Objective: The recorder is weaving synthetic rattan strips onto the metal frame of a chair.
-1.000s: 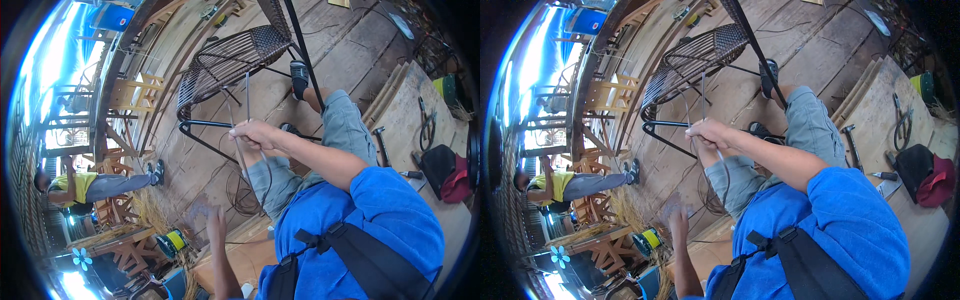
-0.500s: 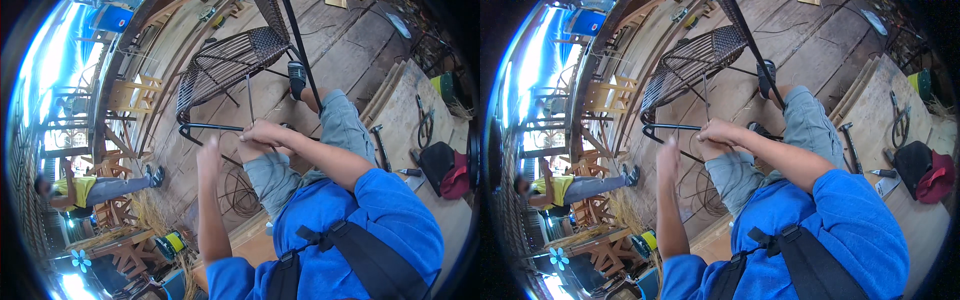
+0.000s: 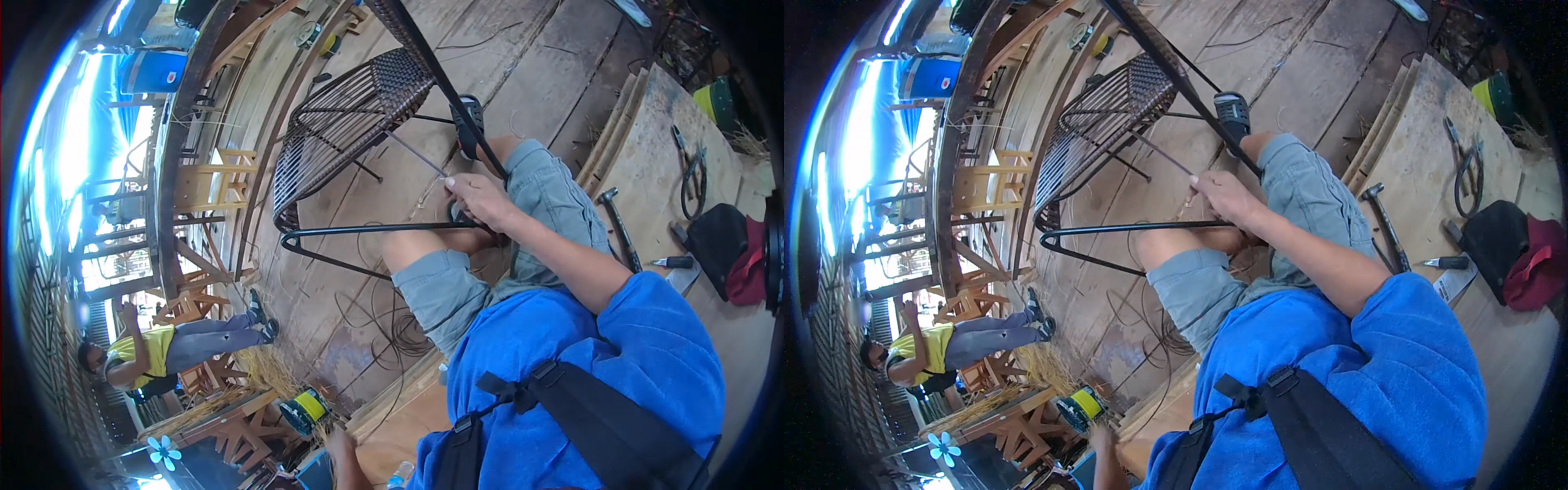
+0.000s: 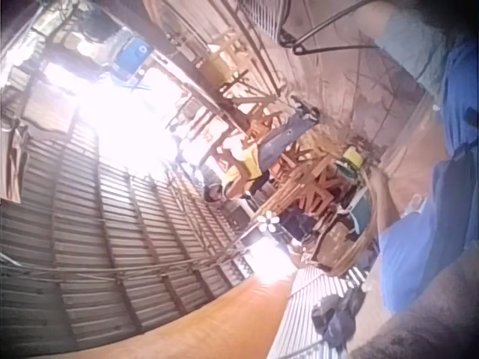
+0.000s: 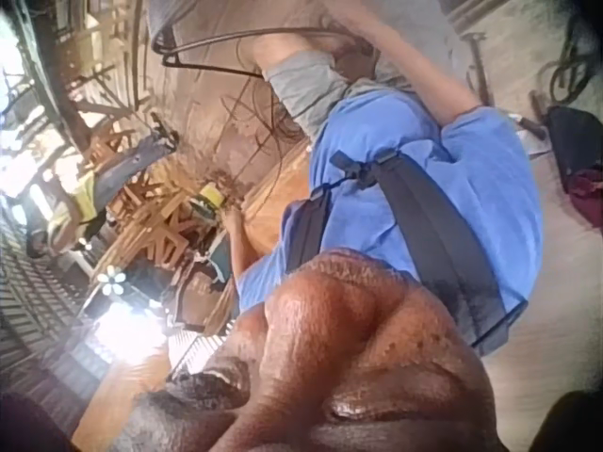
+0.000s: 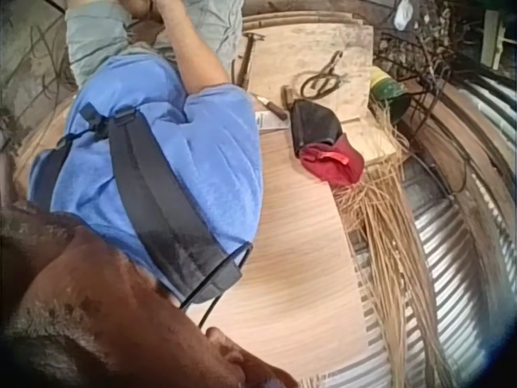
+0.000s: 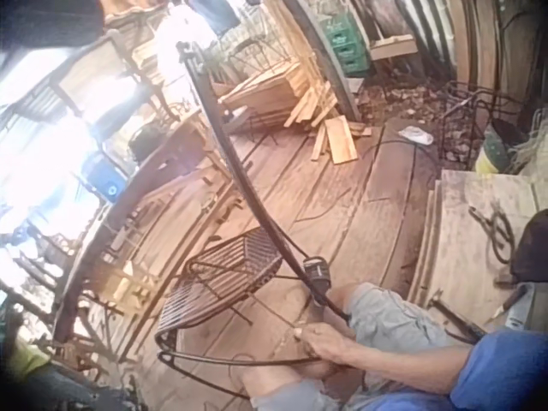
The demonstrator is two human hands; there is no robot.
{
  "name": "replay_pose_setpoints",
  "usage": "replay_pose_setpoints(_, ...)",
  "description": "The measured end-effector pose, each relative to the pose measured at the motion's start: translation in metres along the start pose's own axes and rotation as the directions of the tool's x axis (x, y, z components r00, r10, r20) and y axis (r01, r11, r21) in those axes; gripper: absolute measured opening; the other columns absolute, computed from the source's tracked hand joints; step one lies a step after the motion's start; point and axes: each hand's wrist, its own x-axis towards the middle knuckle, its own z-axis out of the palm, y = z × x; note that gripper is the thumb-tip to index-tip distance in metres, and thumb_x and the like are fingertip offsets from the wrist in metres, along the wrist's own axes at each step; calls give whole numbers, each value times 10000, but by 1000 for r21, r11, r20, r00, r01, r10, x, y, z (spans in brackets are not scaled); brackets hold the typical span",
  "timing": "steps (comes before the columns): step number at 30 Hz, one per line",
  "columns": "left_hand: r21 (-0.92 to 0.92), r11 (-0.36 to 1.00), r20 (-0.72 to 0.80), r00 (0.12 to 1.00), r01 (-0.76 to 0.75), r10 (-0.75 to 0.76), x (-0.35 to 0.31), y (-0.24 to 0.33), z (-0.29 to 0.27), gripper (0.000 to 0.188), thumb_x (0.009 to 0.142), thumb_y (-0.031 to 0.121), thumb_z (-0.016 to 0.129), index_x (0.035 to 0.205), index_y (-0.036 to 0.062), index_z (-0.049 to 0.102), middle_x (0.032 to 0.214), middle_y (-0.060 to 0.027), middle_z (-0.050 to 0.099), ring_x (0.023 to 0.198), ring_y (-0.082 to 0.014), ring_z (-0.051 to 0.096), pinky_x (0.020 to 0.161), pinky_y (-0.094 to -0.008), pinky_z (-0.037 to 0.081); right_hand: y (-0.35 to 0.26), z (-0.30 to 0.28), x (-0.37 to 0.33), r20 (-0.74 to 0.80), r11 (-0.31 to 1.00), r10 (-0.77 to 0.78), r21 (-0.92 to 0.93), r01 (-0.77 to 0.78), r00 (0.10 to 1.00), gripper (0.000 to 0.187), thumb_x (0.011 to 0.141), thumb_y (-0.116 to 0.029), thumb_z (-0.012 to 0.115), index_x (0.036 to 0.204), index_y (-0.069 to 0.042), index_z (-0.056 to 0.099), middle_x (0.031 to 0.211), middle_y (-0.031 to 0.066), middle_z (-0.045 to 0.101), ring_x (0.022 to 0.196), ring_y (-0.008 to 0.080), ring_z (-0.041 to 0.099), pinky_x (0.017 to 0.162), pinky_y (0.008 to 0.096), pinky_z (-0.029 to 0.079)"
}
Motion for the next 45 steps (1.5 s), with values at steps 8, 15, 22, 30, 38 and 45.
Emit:
replay_pose_setpoints(8, 342, 441, -929, -228, -829, 292, -70, 336, -396, 255, 829, 99, 593, 1067, 24, 539, 981, -170, 547, 929, -356, 512, 797, -438, 411, -17, -2, -6, -104, 988, -130, -94, 120, 986, 254, 896, -249, 501, 907, -14, 597, 621, -35, 446, 531, 69, 398, 461, 251, 332)
replay_pose_setpoints(15, 322, 345, -920, -205, -882, 335, -75, 407, -476, 195, 834, 139, 585, 995, 32, 603, 973, -167, 588, 929, -326, 545, 823, -398, 432, -33, 6, -15, -23, 995, -43, 93, 45, 999, 219, 907, -234, 495, 920, -36, 588, 612, -53, 409, 517, 42, 357, 436, 207, 287)
replay_pose_setpoints(22, 384, 279, -917, -327, -880, 228, -61, 426, -477, 122, 790, 123, 630, 894, 60, 623, 880, -103, 599, 831, -287, 552, 749, -381, 444, -28, -4, 8, 94, 998, 60, -14, -59, 994, 175, 907, -188, 465, 905, -36, 552, 593, -28, 424, 452, 59, 376, 381, 228, 301)
replay_pose_setpoints(30, 388, 248, -917, -344, -888, 202, -54, 427, -478, 91, 773, 132, 647, 844, 86, 613, 865, -63, 609, 792, -261, 567, 701, -363, 453, -58, 11, 17, 98, 950, 228, 194, -243, 969, 132, 896, -134, 432, 912, -50, 532, 557, -36, 394, 410, 72, 338, 357, 240, 255)
replay_pose_setpoints(38, 410, 289, -905, -346, -865, 248, -48, 425, -481, 110, 808, 213, 630, 847, 110, 617, 848, -43, 614, 775, -250, 575, 676, -350, 459, -58, 22, -12, 29, 957, -288, -6, 288, 957, 221, 896, -177, 459, 845, 1, 582, 572, -63, 363, 535, 17, 332, 469, 209, 286)
replay_pose_setpoints(45, 297, 197, -952, -273, -934, 140, -52, 419, -457, 152, 884, 164, 522, 985, 71, 587, 918, -109, 594, 857, -302, 551, 730, -391, 449, -62, 16, -40, 21, 990, -126, -57, 127, 992, 205, 917, -171, 454, 830, -19, 561, 554, -54, 378, 479, 26, 342, 425, 214, 285)
